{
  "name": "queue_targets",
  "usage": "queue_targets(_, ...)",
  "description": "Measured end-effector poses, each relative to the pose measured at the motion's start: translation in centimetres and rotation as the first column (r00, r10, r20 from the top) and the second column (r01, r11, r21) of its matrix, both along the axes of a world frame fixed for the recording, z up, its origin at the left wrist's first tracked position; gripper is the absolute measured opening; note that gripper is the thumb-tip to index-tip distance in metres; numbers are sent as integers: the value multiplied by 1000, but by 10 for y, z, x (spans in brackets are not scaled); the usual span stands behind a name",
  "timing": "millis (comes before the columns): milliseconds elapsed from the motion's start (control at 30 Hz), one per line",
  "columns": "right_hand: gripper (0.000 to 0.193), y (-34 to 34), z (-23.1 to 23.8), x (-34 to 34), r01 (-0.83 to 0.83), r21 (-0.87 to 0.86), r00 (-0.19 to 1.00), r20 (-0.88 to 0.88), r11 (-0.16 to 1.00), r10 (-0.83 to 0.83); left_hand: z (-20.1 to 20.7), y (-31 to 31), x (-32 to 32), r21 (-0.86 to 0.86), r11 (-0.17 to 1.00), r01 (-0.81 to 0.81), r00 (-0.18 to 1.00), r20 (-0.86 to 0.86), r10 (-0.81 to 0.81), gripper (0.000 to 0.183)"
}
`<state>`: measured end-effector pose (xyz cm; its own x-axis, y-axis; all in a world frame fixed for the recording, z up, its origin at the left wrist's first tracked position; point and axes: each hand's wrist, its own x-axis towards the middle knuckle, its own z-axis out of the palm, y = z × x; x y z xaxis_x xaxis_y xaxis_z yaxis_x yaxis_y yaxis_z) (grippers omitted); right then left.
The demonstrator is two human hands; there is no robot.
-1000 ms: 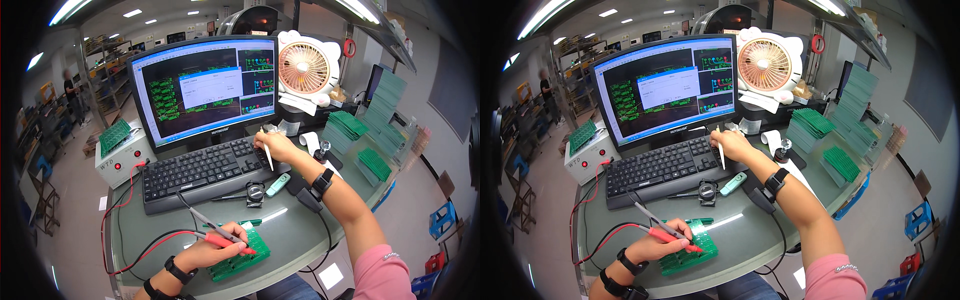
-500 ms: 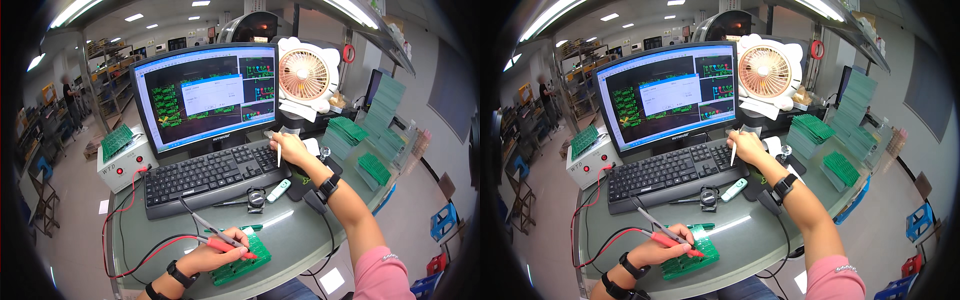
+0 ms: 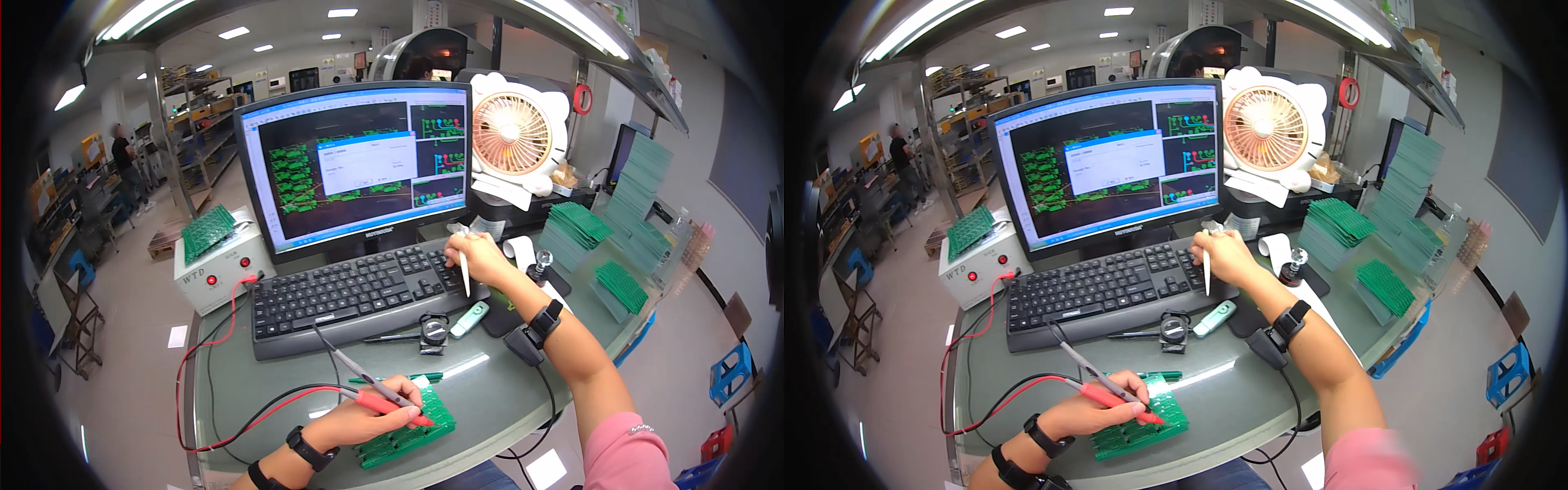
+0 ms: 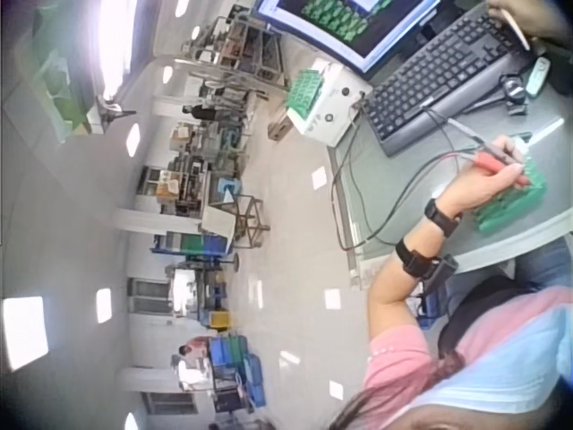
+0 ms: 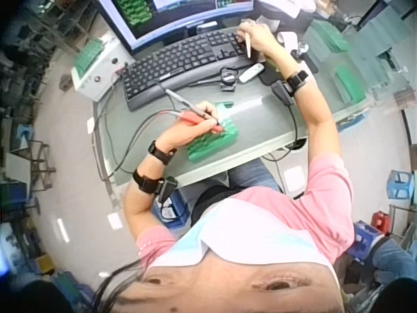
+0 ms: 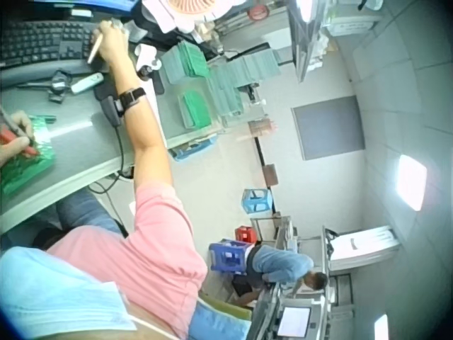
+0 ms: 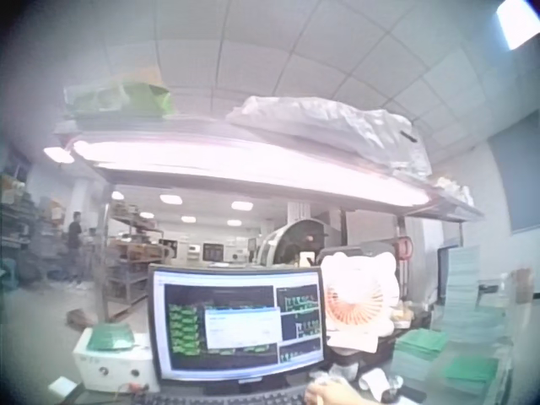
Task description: Testing and marking green printed circuit boards using a multimeter and a pen.
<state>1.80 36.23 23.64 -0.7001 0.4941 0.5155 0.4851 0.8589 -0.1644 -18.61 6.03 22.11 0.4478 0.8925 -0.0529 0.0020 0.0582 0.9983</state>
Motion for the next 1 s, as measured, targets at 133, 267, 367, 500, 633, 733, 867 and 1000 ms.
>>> queue_targets(133,15,14,-4,-4,126,-233,971,-169,964,-168,3,-3,1,-16,1000,6,1000,24,-6,21)
queue_targets(267,20,5,-3,-5,87,-269,943,-287,959,-166,2,-5,2,9,1000,1,1000,26,-1,21)
queue_targets(367,21,-26,6,-22,-71,-287,932,-361,955,-39,-2,-1,2,-9,1000,21,999,25,-21,21)
queue_targets(500,19,-99,11,-57,-249,-394,949,-283,885,140,4,-2,-1,-30,999,24,999,-22,-25,20)
queue_targets(633,19,-111,0,-70,-252,-411,949,-283,876,140,3,-1,1,43,997,-58,998,-33,60,20)
queue_targets(733,17,-107,-14,-80,-304,-373,901,-411,877,137,8,-6,5,39,988,-151,988,-25,153,20)
queue_targets(867,16,-105,-20,-76,-279,-327,876,-471,903,100,18,-7,11,-22,992,-122,991,-48,121,13)
queue_targets(1000,14,-110,-22,-74,-239,-267,891,-442,933,102,17,-8,12,-52,987,-153,988,-42,151,12)
